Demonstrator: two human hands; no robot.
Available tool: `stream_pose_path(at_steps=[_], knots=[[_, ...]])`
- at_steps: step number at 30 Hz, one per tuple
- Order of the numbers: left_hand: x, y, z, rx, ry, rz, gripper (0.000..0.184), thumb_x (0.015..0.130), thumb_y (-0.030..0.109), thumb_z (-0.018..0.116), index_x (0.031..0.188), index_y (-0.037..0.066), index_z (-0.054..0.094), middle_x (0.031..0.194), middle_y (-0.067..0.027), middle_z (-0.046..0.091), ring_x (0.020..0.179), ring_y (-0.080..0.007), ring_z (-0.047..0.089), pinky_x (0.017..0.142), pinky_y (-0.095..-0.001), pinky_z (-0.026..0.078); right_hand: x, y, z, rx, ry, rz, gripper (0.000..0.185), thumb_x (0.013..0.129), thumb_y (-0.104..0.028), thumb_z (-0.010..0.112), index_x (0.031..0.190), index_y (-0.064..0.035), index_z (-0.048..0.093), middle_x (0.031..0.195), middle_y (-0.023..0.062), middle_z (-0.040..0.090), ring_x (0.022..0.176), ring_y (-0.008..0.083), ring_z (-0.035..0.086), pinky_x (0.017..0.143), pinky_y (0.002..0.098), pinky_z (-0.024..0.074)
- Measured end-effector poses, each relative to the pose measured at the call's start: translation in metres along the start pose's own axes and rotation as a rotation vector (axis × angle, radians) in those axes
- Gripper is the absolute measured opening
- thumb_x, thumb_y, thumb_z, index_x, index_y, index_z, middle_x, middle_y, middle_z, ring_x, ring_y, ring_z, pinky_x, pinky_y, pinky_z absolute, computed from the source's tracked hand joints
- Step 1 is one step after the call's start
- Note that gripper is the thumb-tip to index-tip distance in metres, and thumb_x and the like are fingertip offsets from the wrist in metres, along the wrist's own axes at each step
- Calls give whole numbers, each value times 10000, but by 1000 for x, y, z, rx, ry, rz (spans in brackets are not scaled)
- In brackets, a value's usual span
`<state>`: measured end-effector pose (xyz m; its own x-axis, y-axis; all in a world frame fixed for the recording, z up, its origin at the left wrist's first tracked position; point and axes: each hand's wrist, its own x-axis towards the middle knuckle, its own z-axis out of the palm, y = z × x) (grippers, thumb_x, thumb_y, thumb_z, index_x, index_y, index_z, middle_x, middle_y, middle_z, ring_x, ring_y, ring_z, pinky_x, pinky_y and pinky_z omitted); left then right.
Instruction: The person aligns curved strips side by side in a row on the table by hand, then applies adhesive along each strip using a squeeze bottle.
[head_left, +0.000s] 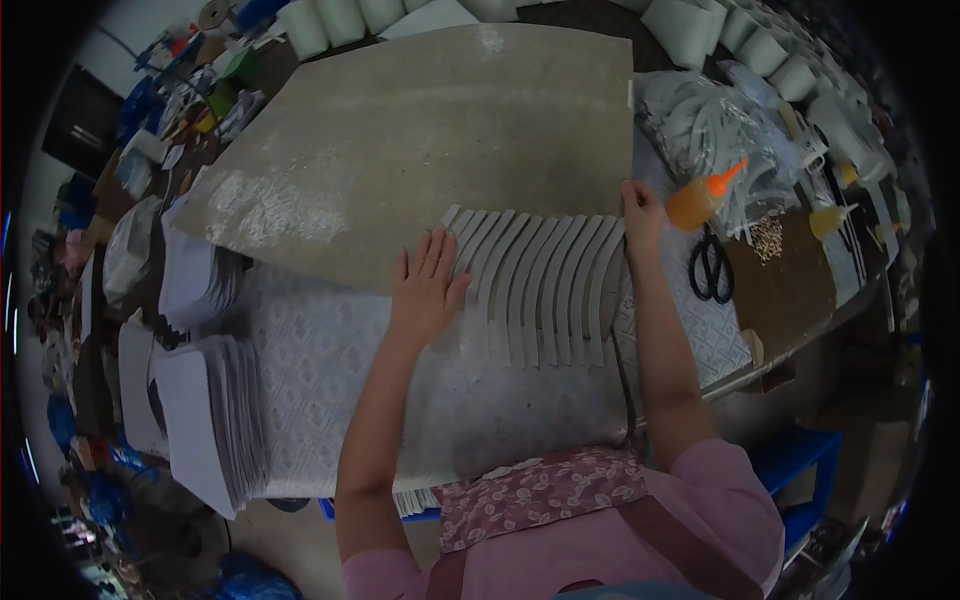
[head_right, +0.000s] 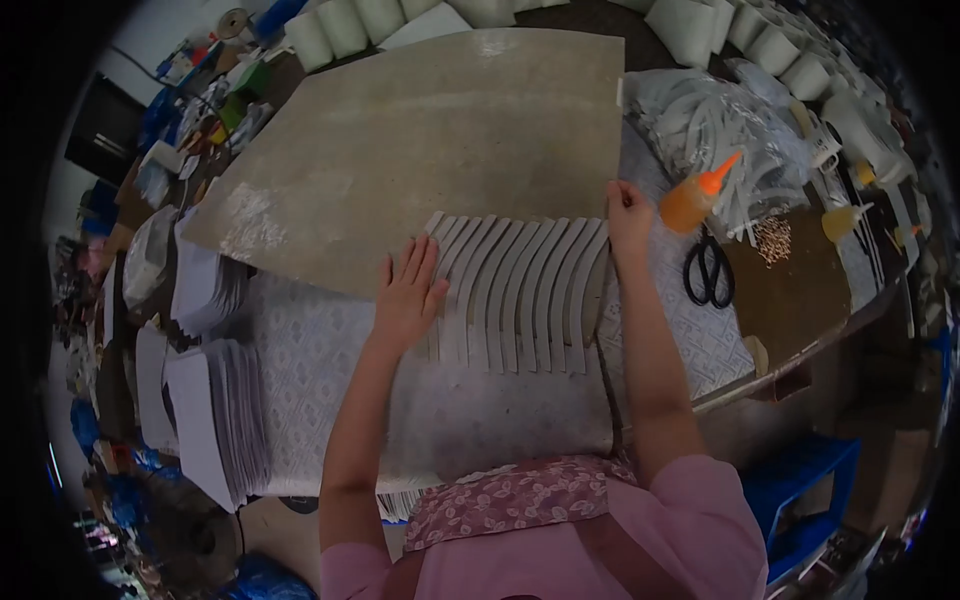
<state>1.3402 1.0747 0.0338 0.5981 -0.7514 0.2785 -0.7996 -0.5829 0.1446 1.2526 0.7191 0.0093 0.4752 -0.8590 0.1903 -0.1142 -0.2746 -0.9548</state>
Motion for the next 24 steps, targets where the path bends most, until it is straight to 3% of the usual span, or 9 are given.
stream_pose_path(at_steps=[7, 8, 10, 12, 15, 17, 20, 22, 24], knots=[[49, 33, 21, -11, 21, -12, 585, 982, 406, 390, 1441, 47, 352, 1488, -134, 365, 1381, -303, 323, 1118, -534, 190, 43, 29, -18, 100, 71, -33, 370, 965, -302, 572, 1090, 37, 655, 949, 44, 666, 871, 98, 574, 795, 241, 448], [52, 33, 22, -7, 6, -17, 578, 984, 398, 383, 1441, 45, 351, 1489, -134, 363, 1383, -303, 320, 1120, -531, 185, 36, 20, -23, 268, -26, 36, 411, 1006, -309, 484, 1166, 49, 608, 1073, 78, 647, 975, 122, 574, 883, 259, 433], [54, 34, 20, 2, -16, -17, 566, 990, 382, 369, 1441, 41, 349, 1492, -135, 359, 1386, -302, 315, 1124, -526, 177, 36, 40, -19, 298, 21, -27, 437, 1018, -324, 442, 1185, 49, 597, 1113, 131, 647, 1005, 171, 592, 910, 289, 433], [54, 33, 16, -188, 29, -57, 547, 1001, 367, 338, 1436, 37, 355, 1488, -136, 363, 1385, -312, 312, 1133, -508, 171, 28, 28, -23, 126, 99, -168, 421, 1023, -304, 415, 1203, 39, 578, 1166, 174, 621, 1060, 262, 588, 976, 331, 408], [52, 12, 20, -693, 224, -123, 549, 1016, 382, 304, 1428, 25, 366, 1481, -130, 376, 1381, -301, 320, 1142, -463, 185, 9, -16, -23, -87, 177, -440, 304, 998, -202, 448, 1130, 29, 595, 1071, 169, 632, 999, 299, 606, 900, 322, 449], [47, 20, 13, -1543, 494, -658, 551, 1020, 387, 323, 1415, 7, 382, 1458, -136, 400, 1368, -272, 340, 1144, -417, 224, 0, -43, -31, 10, 157, -555, 203, 971, -112, 474, 1070, 19, 592, 1025, 160, 631, 956, 290, 612, 853, 313, 464], [36, -18, 22, -1648, 770, -653, 552, 1025, 372, 333, 1412, -21, 358, 1465, -140, 376, 1364, -244, 338, 1145, -384, 255, -4, -76, -53, 173, 268, -713, 105, 902, 54, 456, 945, 2, 536, 964, 132, 612, 892, 219, 595, 820, 291, 459], [34, -24, 25, -1691, 780, -634, 546, 1033, 360, 324, 1409, -36, 339, 1466, -145, 360, 1364, -250, 331, 1152, -375, 259, -5, -80, -84, 530, 421, -612, 156, 860, 101, 412, 912, -7, 512, 925, 98, 580, 859, 165, 560, 814, 274, 449], [33, -27, 24, -1750, 805, -640, 550, 1037, 359, 321, 1409, -47, 321, 1466, -150, 348, 1364, -257, 324, 1157, -372, 261, 1, -50, -132, 557, 574, -526, 191, 822, 127, 390, 887, -20, 493, 891, 64, 543, 820, 130, 521, 805, 261, 441]])
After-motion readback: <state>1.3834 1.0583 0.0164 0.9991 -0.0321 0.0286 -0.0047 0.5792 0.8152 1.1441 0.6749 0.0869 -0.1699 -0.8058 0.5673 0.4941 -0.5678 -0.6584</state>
